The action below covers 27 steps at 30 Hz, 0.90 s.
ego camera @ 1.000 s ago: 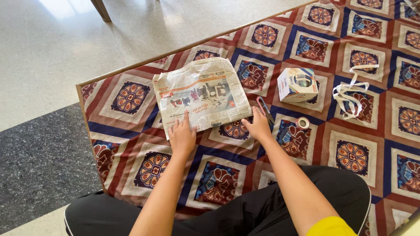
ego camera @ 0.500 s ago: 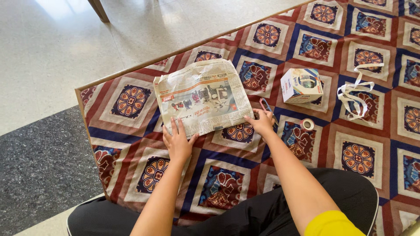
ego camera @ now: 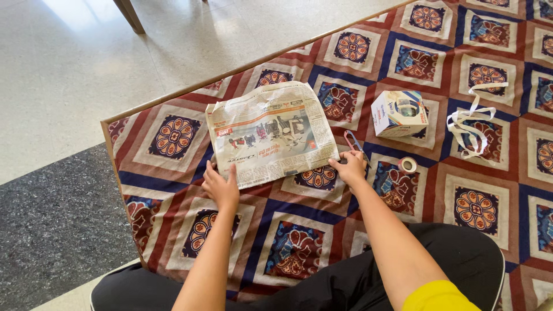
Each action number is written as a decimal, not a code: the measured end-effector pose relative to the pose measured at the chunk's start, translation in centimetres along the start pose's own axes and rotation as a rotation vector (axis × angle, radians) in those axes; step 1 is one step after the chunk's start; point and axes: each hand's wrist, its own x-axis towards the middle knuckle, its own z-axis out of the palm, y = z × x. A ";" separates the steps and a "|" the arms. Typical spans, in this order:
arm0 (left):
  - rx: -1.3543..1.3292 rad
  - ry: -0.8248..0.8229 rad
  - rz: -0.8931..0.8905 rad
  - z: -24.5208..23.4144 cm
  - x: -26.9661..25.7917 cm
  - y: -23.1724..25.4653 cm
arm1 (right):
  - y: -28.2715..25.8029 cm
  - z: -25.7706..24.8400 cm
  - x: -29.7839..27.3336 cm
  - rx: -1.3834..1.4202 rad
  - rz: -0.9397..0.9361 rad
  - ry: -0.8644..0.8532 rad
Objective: The person unfolds a newspaper on a patterned mat, places a small box on top, and uses scissors to cut strips from the newspaper. The person then folds the newspaper and continues cutting additional strips.
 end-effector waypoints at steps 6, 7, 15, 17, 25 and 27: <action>-0.194 -0.057 -0.210 1.1 3.7 -2.0 | 0.9 0.4 -0.5 0.213 -0.042 0.049; -0.171 -0.069 -0.195 1.2 3.7 -2.1 | 1.1 0.4 -0.4 0.247 -0.045 0.038; -0.201 -0.205 -0.222 -0.4 4.1 -1.4 | 0.8 -0.9 -1.2 0.433 0.025 -0.082; -0.413 -0.259 -0.263 -0.8 4.3 -1.1 | 0.7 -1.5 -1.8 0.491 0.041 -0.112; -0.388 -0.298 -0.114 -1.6 3.5 -1.9 | -0.1 -2.9 -4.2 0.686 0.135 -0.186; -0.328 -0.202 0.044 -1.4 3.3 -2.3 | -0.5 -3.1 -4.7 0.694 0.184 -0.190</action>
